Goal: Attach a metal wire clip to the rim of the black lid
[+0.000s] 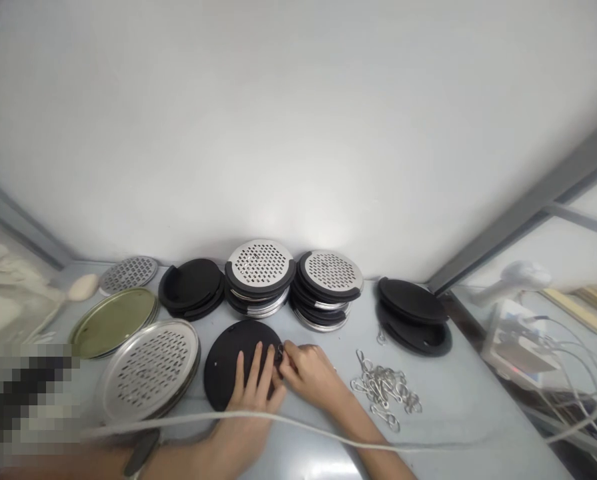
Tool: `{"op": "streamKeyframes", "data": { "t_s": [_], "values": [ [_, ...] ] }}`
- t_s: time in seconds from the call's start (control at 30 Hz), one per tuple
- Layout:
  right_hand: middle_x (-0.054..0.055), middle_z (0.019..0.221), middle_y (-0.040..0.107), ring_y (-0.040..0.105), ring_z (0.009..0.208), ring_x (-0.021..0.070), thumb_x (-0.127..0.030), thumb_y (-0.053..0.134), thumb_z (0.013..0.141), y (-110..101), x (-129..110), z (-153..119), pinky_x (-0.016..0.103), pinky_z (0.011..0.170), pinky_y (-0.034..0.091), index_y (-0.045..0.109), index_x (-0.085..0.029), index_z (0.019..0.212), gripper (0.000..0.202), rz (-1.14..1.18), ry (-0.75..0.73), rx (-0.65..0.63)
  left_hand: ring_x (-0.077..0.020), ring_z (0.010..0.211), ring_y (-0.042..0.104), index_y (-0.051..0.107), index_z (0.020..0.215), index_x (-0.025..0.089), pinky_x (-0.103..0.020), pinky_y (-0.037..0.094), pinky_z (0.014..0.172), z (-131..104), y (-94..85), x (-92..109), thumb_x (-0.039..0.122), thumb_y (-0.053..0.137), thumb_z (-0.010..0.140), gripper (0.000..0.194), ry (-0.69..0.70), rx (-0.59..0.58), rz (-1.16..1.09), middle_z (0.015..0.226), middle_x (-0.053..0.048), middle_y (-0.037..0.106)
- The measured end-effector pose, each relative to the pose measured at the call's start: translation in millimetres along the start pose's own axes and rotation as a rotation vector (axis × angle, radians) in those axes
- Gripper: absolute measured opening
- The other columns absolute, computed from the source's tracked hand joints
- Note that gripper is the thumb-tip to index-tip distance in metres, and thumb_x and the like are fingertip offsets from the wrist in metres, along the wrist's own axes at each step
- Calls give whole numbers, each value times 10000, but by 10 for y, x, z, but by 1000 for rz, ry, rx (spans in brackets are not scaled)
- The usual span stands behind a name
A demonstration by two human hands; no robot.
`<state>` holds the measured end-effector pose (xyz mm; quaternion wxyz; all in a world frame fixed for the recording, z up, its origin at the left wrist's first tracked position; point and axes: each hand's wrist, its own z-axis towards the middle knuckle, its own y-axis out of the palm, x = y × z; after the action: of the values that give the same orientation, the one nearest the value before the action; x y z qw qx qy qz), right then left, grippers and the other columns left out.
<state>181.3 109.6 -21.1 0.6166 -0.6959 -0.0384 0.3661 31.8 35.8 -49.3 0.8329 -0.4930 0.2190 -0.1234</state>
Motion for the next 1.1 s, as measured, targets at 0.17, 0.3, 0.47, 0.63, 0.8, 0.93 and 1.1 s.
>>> {"op": "streamKeyframes", "data": {
  "t_s": [0.17,0.3,0.47,0.63,0.8,0.93,1.1],
  "values": [
    [-38,543,431,381,499,105,-202,371,858,23,16,-6,225,535,234,366,-212,697,162,-11,-7,14,-418,1205,435,585,975,157,-647,207,958,12,-30,-9,354,555,777,281,8,-21,-13,1290,-201,507],
    [-44,537,421,355,487,100,-203,379,859,27,19,-12,223,529,232,359,-212,693,167,-5,4,19,-417,1207,439,580,1007,156,-649,233,949,8,-40,-10,349,530,796,290,9,-43,-10,1300,-198,502],
    [-43,536,424,366,485,97,-196,378,861,10,2,-4,218,524,241,376,-208,694,167,17,3,15,-429,1212,436,586,1021,153,-655,239,952,2,-30,-7,335,508,814,287,21,-53,5,1313,-205,488],
    [-39,539,434,388,490,98,-195,379,862,5,-6,3,213,523,252,406,-204,698,167,26,13,9,-446,1226,413,567,1065,145,-673,236,954,-9,-22,-3,326,503,810,319,9,-64,-18,1326,-220,469],
    [-42,533,424,372,481,97,-193,379,864,11,-7,7,212,519,257,432,-201,700,172,33,19,15,-457,1265,357,553,1077,144,-694,201,973,-17,-37,-7,279,505,795,317,45,-95,-17,1361,-229,425],
    [-46,534,416,364,480,95,-217,371,880,16,-12,9,210,522,259,418,-203,703,184,27,26,14,-445,1282,338,514,1174,149,-703,183,986,-14,-60,-11,269,496,797,396,53,-113,16,1372,-219,416],
    [-43,535,427,384,483,96,-220,366,882,19,-16,9,210,527,264,418,-201,695,194,15,33,7,-453,1288,320,530,1137,144,-702,178,991,-25,-47,3,279,518,781,381,37,-104,-25,1379,-225,404]
  ]
}}
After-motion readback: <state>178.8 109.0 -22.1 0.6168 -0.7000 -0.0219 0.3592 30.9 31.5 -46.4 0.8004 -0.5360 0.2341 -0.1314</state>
